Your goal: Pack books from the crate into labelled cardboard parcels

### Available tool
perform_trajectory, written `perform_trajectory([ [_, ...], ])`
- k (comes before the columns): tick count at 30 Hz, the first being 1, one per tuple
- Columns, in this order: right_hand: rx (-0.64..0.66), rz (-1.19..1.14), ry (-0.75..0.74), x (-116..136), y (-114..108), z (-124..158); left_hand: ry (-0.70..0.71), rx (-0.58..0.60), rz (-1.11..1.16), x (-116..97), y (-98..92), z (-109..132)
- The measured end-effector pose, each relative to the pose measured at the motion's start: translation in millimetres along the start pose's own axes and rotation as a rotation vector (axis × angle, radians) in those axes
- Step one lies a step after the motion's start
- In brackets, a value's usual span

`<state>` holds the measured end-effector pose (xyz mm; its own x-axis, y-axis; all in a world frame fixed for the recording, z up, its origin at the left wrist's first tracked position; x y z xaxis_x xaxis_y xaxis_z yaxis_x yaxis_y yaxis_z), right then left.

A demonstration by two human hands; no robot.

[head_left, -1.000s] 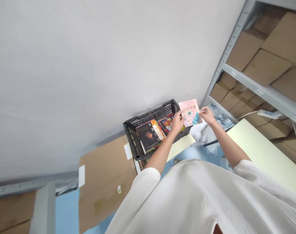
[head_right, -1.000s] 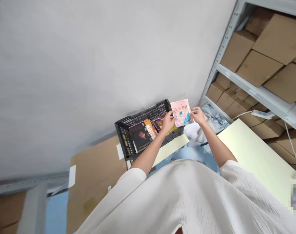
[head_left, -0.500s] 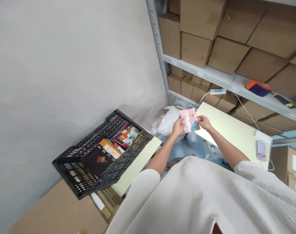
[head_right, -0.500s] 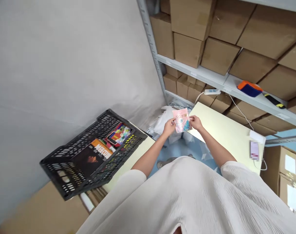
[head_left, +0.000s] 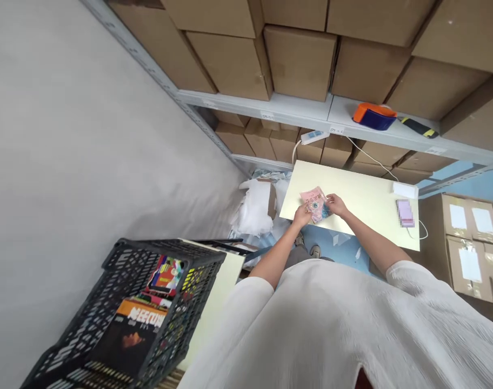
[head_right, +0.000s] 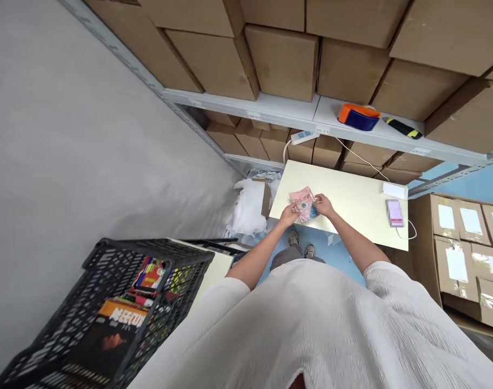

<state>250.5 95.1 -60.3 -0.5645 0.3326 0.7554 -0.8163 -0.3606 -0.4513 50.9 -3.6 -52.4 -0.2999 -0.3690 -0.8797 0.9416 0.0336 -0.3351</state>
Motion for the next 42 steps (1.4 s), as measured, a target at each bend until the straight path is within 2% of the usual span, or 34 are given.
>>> perform_trajectory([
  [3, 0.000, -0.012, -0.038, 3, -8, -11, 0.019, 0.083, -0.035, -1, 10.7, -14],
  [7, -0.100, 0.020, 0.010, -5, -30, -24, 0.012, 0.109, -0.213, 3, 2.2, -35],
  [9, -0.119, 0.024, 0.069, -16, -34, -26, 0.024, 0.124, -0.268, 4, -3.7, -49],
  [15, -0.131, 0.011, 0.190, -41, -16, -16, 0.074, 0.226, -0.366, 5, -8.7, -88],
  [22, -0.123, 0.039, 0.291, -58, 8, -2, 0.085, 0.309, -0.469, 8, 3.9, -115],
  [29, -0.055, 0.053, 0.318, -62, 18, -7, 0.007, 0.363, -0.584, 23, 10.5, -118],
  [31, -0.076, 0.045, 0.258, -56, 14, -12, -0.025, 0.356, -0.591, 27, 6.7, -115],
  [34, -0.174, 0.028, 0.111, -41, 2, -17, -0.097, 0.289, -0.627, 30, -6.5, -112],
  [37, -0.235, 0.053, 0.075, -39, -5, -17, -0.045, 0.234, -0.661, 20, -12.6, -113],
  [42, -0.213, 0.033, 0.179, -52, 5, -14, 0.074, 0.352, -0.599, 12, 8.2, -112],
])
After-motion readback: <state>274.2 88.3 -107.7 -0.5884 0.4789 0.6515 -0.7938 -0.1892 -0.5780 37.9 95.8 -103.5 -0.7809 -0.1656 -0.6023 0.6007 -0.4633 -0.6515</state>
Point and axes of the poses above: each hand's wrist, its own z-axis away from the middle knuckle, its own y-axis out of the palm, x = y × z, the point moved 10 cm from there along -z, towards the middle knuckle, and after that the axes turned 5 degrees about y, right-handed, at the moved point
